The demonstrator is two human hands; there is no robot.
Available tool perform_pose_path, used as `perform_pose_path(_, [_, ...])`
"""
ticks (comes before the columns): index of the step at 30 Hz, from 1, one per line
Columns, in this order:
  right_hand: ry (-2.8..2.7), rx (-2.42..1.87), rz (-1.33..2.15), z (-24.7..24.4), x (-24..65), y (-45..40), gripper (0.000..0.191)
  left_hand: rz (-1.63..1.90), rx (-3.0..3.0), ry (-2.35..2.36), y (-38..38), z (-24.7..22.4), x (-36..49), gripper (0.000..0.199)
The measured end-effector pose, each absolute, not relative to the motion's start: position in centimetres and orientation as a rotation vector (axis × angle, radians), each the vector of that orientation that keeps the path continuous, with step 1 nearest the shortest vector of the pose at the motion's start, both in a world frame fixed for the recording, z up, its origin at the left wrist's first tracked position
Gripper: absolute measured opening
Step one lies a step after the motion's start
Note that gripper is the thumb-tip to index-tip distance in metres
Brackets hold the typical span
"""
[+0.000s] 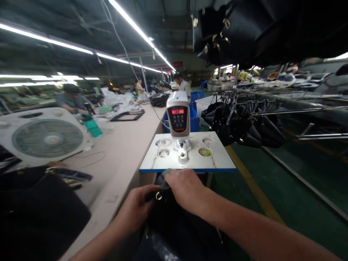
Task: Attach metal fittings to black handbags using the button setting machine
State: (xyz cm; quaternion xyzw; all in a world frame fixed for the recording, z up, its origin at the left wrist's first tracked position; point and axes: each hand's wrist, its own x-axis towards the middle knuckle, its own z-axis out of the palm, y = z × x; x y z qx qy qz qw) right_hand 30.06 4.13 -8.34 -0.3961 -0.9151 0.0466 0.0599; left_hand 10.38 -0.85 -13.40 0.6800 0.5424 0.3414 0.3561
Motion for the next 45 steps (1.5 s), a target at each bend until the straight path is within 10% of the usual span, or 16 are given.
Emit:
perform_pose_path(29, [-3.005, -1.174, -0.085, -6.5, 24.5, 4.5, 0.023, 1.420, 1.709, 1.559, 1.3, -20.1, 10.4, 0.037])
perform_pose_path(45, [-2.744, -0.919, 1.535, -12.6, 30.5, 9.4, 0.035, 0.441, 1.673, 0.996, -0.1, -13.1, 8.0, 0.009])
